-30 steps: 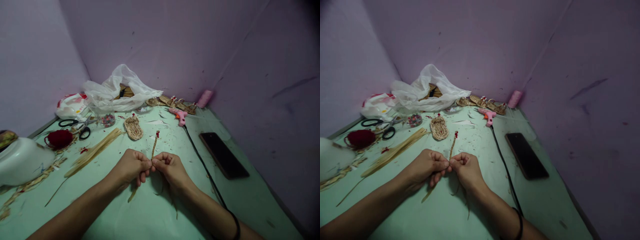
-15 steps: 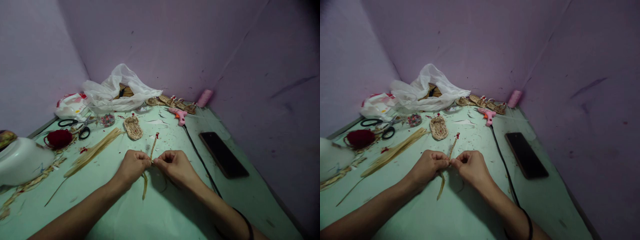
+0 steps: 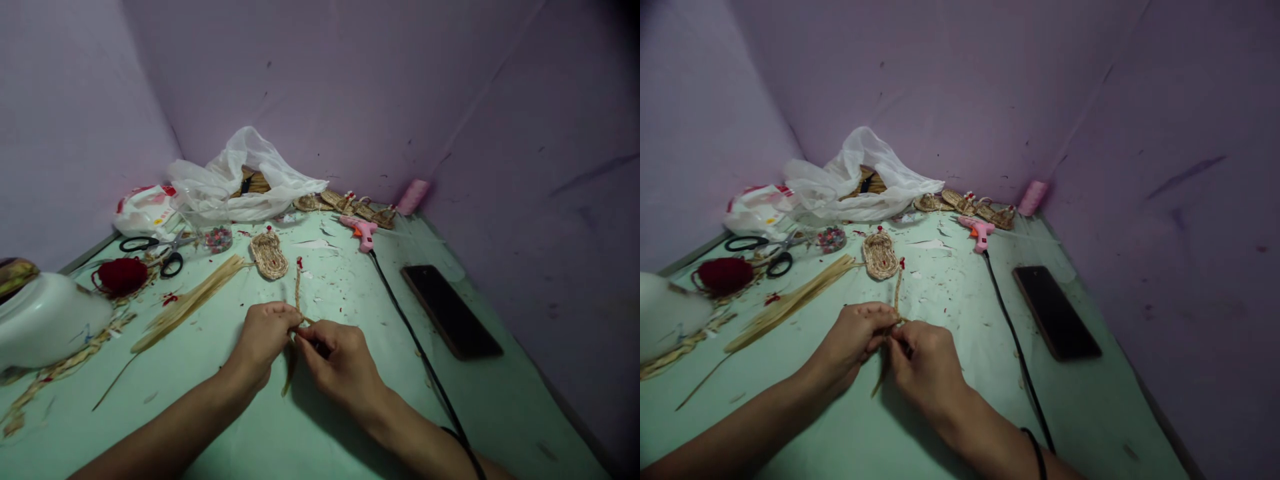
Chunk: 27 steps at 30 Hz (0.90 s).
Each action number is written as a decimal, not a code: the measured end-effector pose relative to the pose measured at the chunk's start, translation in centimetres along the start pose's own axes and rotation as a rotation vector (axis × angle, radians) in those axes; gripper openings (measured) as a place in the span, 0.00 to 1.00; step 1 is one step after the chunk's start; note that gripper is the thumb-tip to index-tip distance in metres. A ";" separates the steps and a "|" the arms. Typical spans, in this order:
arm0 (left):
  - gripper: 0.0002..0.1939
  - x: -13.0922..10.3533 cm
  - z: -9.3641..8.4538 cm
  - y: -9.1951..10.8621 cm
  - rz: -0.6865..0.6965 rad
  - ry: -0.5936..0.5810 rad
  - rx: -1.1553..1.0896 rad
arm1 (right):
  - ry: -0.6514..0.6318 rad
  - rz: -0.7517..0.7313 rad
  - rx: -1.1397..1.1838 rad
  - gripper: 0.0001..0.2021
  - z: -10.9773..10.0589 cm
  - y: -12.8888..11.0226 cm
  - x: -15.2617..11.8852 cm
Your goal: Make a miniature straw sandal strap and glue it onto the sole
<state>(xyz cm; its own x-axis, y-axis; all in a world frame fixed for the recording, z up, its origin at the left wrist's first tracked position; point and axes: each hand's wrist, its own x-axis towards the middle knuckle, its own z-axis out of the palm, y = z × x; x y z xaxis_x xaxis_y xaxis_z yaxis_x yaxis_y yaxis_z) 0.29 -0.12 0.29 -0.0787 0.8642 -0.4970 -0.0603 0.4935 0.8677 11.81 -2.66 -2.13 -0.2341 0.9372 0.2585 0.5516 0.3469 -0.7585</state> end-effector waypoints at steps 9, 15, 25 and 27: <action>0.06 0.8 -0.5 -1.2 0.046 -0.082 0.006 | -0.054 -0.004 0.027 0.08 -1.0 -0.5 0.1; 0.07 0.7 -0.6 -0.7 0.033 -0.141 0.095 | 0.067 0.369 0.408 0.07 -1.5 0.2 1.5; 0.05 0.4 -0.7 -0.1 -0.038 -0.187 0.209 | -0.079 0.563 0.612 0.08 -0.9 0.5 1.9; 0.04 0.6 -0.9 -0.2 -0.026 -0.182 0.224 | -0.072 0.566 0.624 0.07 -0.9 0.5 1.9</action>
<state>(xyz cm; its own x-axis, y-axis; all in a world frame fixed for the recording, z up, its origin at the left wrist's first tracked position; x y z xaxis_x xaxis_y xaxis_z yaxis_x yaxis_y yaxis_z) -0.59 0.27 -0.20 0.1009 0.8445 -0.5260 0.1631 0.5075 0.8460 12.36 -0.70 -1.46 -0.1176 0.9519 -0.2828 0.0631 -0.2771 -0.9588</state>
